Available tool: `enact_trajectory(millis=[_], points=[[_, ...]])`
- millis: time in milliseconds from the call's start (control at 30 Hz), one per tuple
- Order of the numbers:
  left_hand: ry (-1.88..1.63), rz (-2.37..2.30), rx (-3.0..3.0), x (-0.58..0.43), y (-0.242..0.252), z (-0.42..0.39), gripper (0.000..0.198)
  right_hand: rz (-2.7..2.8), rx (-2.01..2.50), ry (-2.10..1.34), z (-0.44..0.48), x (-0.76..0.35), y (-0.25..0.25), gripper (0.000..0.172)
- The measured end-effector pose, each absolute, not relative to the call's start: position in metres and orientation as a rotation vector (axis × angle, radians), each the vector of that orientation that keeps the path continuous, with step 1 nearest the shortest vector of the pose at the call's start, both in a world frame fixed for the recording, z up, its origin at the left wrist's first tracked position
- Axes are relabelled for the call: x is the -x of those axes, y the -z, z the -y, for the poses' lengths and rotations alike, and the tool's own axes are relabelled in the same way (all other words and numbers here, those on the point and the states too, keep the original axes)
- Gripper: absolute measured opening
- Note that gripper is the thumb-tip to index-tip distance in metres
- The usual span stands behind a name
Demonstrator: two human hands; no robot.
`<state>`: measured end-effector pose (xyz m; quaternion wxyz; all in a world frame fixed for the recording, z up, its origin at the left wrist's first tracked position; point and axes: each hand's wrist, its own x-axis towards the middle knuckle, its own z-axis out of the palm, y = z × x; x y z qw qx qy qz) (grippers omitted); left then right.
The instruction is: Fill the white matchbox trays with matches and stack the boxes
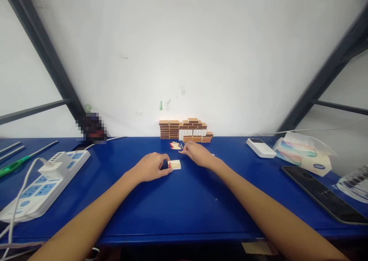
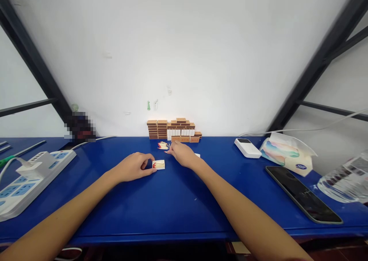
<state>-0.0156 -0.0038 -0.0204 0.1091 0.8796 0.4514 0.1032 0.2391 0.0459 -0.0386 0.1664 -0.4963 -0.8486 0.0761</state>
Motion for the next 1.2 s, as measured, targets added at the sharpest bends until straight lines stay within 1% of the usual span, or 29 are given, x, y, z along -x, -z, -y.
enact_trajectory(millis=[167, 267, 367, 467, 633, 800, 900, 1033, 1100, 1200], points=[[-0.315, -1.331, -2.596, 0.016, 0.022, 0.002, 0.034, 2.424, 1.301, -0.297, -0.022, -0.234, 0.023, 0.018], [-0.320, -1.335, -2.608, 0.016, 0.022, 0.002, 0.033, 2.515, 1.256, -0.256, -0.009, -0.225, 0.018, 0.015], [-0.326, -1.338, -2.612, 0.017, 0.022, 0.002, 0.034, 2.612, 1.251, -0.165, -0.004, -0.216, 0.022, 0.014], [-0.322, -1.342, -2.606, 0.017, 0.021, 0.003, 0.034, 2.662, 1.266, -0.139, -0.003, -0.210, 0.030, 0.016], [-0.325, -1.330, -2.611, 0.017, 0.020, 0.004, 0.031, 2.644, 1.267, -0.190, -0.003, -0.207, 0.037, 0.017], [-0.316, -1.338, -2.593, 0.017, 0.020, 0.005, 0.032, 2.541, 1.190, -0.270, -0.006, -0.214, 0.032, 0.016], [-0.318, -1.341, -2.585, 0.016, 0.019, 0.006, 0.034, 2.423, 1.268, -0.185, -0.016, -0.227, 0.026, 0.018], [-0.302, -1.379, -2.582, 0.016, 0.018, 0.006, 0.037, 2.245, 1.503, -0.068, -0.039, -0.252, 0.024, 0.017], [-0.294, -1.384, -2.582, 0.016, 0.018, 0.006, 0.036, 2.212, 1.575, -0.060, -0.048, -0.262, 0.027, 0.017], [-0.294, -1.370, -2.579, 0.016, 0.018, 0.007, 0.036, 2.231, 1.569, -0.093, -0.057, -0.266, 0.033, 0.012]])
